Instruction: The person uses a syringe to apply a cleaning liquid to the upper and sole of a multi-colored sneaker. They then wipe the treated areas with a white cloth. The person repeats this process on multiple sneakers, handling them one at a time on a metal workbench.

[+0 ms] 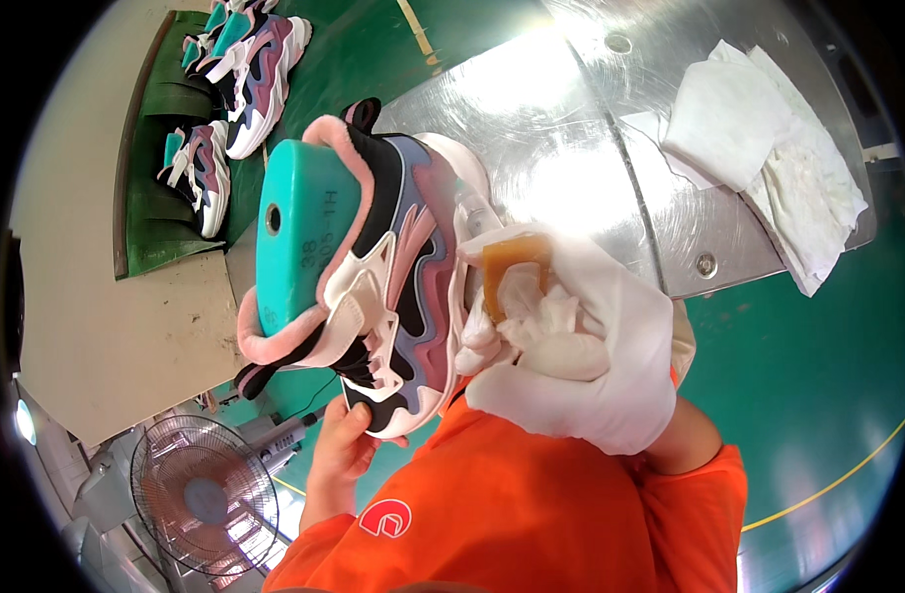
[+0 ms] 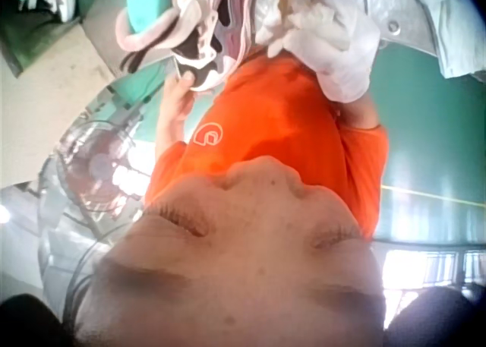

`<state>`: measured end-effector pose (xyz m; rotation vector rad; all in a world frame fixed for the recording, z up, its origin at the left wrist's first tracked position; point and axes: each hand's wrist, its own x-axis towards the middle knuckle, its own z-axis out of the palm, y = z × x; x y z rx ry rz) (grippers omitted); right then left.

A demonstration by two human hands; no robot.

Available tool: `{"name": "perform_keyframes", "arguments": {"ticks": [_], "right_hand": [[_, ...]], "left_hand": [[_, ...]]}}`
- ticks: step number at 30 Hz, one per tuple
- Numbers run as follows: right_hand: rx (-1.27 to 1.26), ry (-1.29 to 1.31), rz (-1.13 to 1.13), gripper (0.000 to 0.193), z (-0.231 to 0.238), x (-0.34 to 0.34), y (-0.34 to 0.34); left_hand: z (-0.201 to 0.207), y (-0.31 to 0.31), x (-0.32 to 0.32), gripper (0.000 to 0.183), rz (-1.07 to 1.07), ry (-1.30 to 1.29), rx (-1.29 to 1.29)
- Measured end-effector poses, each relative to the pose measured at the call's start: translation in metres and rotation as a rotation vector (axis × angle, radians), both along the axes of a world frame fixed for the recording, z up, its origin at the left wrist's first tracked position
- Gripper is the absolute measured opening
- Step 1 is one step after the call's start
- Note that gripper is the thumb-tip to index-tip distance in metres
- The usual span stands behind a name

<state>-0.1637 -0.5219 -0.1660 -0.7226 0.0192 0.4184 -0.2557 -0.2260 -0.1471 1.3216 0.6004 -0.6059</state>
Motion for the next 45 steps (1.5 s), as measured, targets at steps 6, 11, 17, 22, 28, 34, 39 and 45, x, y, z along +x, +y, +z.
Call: {"name": "perform_keyframes", "arguments": {"ticks": [6, 11, 17, 22, 28, 34, 39, 45], "right_hand": [[-0.028, 0.005, -0.041, 0.057, 0.013, -0.005, 0.005], [-0.072, -0.013, -0.040, 0.059, 0.014, -0.013, 0.005], [-0.058, -0.055, -0.086, 0.059, 0.013, -0.024, 0.011], [-0.146, -0.103, -0.097, 0.061, 0.013, -0.029, 0.015], [-0.126, -0.194, -0.209, 0.068, 0.004, -0.032, 0.008], [-0.324, -0.252, -0.336, 0.077, -0.001, -0.029, -0.004], [-0.485, -0.374, -0.337, 0.089, -0.029, -0.028, -0.010], [-0.689, -0.369, -0.270, 0.061, -0.018, -0.007, -0.022]], "left_hand": [[-0.007, -0.021, -0.001, 0.051, 0.010, 0.015, -0.193], [-0.009, -0.034, -0.003, 0.048, 0.005, 0.014, -0.243], [-0.014, -0.040, -0.006, 0.051, -0.022, -0.027, -0.236], [-0.014, -0.036, -0.007, 0.046, -0.007, -0.025, -0.310], [-0.002, -0.015, -0.003, 0.044, 0.084, -0.075, -0.232], [0.007, 0.064, 0.051, 0.052, 0.068, -0.338, 0.508], [0.036, 0.035, 0.091, 0.067, -0.238, -1.056, 1.056], [0.028, -0.025, 0.148, 0.081, -0.245, -0.912, 0.739]]}}
